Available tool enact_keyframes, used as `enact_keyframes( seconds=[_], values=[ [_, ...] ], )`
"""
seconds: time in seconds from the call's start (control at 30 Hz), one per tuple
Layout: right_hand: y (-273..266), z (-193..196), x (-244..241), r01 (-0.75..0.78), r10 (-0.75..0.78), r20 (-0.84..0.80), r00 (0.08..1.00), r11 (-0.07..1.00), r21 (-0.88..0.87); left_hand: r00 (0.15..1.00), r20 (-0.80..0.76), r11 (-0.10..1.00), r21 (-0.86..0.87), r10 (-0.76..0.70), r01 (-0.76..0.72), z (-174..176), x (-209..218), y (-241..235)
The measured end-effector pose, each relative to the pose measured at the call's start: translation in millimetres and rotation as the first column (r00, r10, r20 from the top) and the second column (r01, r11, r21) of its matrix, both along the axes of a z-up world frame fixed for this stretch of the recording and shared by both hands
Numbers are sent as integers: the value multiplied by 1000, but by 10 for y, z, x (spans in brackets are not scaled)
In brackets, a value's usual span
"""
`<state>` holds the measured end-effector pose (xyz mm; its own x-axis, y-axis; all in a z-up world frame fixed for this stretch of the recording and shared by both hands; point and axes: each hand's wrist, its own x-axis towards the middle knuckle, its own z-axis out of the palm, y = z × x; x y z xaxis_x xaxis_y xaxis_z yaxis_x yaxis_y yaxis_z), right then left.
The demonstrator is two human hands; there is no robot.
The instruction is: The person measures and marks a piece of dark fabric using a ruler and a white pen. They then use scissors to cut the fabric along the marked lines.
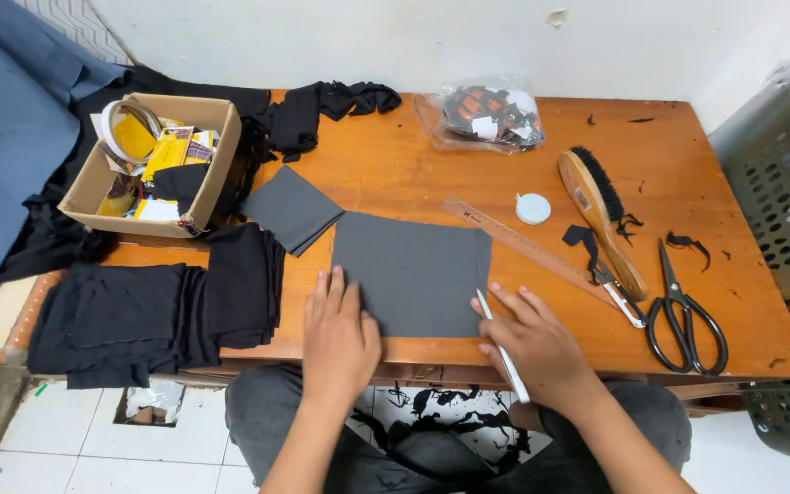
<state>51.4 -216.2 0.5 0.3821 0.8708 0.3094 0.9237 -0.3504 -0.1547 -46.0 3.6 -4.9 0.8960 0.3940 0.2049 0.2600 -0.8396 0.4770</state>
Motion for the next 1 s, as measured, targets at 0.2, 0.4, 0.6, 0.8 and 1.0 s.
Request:
enact_keyframes(
  seconds=[0.2,0.4,0.6,0.8,1.0],
  values=[
    [-311,-51,-253,170,-169,-32,985,985,31,979,82,978,115,-185,175,23,-729,97],
    [-349,-205,-371,241,-237,-48,970,961,136,897,442,998,-60,10,18,-169,-910,-74],
    [-317,-136,-525,343,-330,-109,938,831,437,865,63,290,-952,498,-98,-534,-996,-325],
    [-338,-285,-485,335,-335,-46,941,902,274,929,25,-48,-998,368,45,-474,-918,-309],
    [-220,-216,-437,358,-368,10,930,911,205,875,65,42,-998,481,51,-494,-839,-235]
  ],
)
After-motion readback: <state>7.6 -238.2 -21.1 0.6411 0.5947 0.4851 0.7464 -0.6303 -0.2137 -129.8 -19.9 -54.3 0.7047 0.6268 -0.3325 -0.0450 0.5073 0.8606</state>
